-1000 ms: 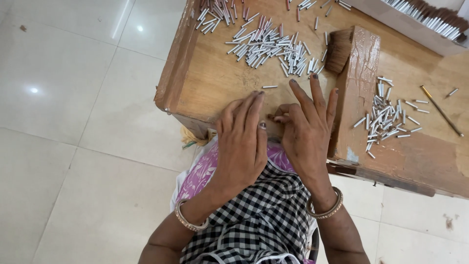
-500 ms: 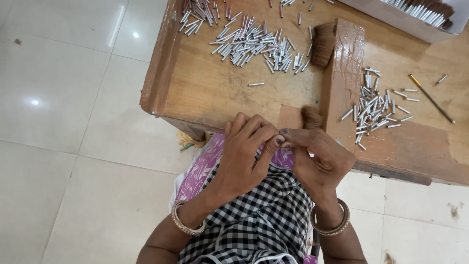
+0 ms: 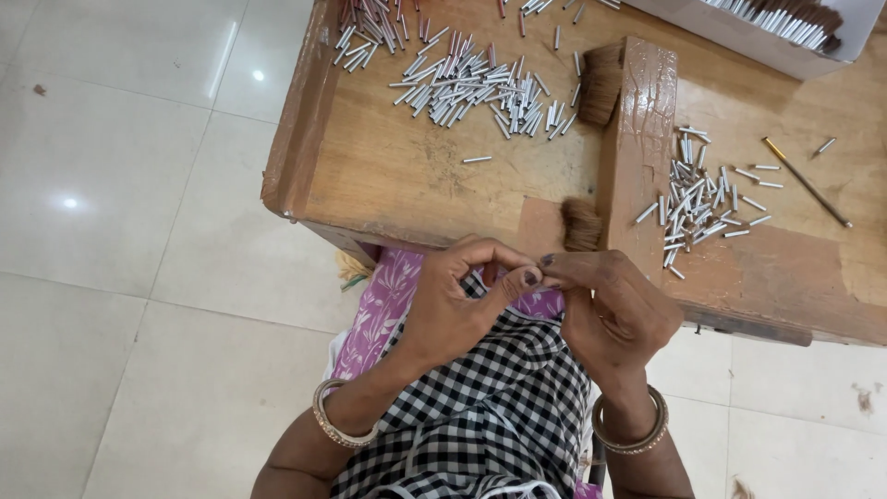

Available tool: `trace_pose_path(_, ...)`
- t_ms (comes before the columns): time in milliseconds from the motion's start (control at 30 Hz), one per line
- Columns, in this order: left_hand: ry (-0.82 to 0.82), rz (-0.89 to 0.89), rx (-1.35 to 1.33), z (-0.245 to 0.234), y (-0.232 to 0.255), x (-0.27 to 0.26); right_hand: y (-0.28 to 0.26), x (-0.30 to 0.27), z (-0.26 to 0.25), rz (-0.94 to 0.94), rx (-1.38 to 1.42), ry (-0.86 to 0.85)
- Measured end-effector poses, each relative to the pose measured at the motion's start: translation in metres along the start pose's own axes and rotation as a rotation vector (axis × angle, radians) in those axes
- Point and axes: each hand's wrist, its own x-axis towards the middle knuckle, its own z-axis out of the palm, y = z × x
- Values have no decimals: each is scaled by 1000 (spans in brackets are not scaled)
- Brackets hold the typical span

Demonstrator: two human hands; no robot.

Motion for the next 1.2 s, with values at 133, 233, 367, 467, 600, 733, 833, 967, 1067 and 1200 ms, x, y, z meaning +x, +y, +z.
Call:
trace_pose_path(133,11,-29,-25,-1,-4,1,8,-5,1,280,350,-122)
trace_pose_path(233,27,-67,-15,0,-5,7,19,-11,5,108,305,-78)
trace_pose_path(367,123,145,416,-12,-8,41,25,-10,11,103,115,43)
trace_pose_path(467,279,278,835,-22,-12,64,25,-9,10,111,96,98)
trace_pose_path(600,196,276,892,-9,-10,65,22,-6,8,141,78,150)
trace_pose_path(733,41,253,512,12,0,34,25,-14,9,233,343,159)
trace_pose_path(833,6,235,348,17,2,24,27,-19,7,209,362,163)
trace_pose_path(967,0,260,323,18,5,22,23,-16,2,217,335,166)
trace_pose_path(1067,23,283,380,17,7,19,18,-13,-2,190,123,145)
trace_pose_path(1200,112,346,524,16,12,14,8,-11,-6,-19,-158,120)
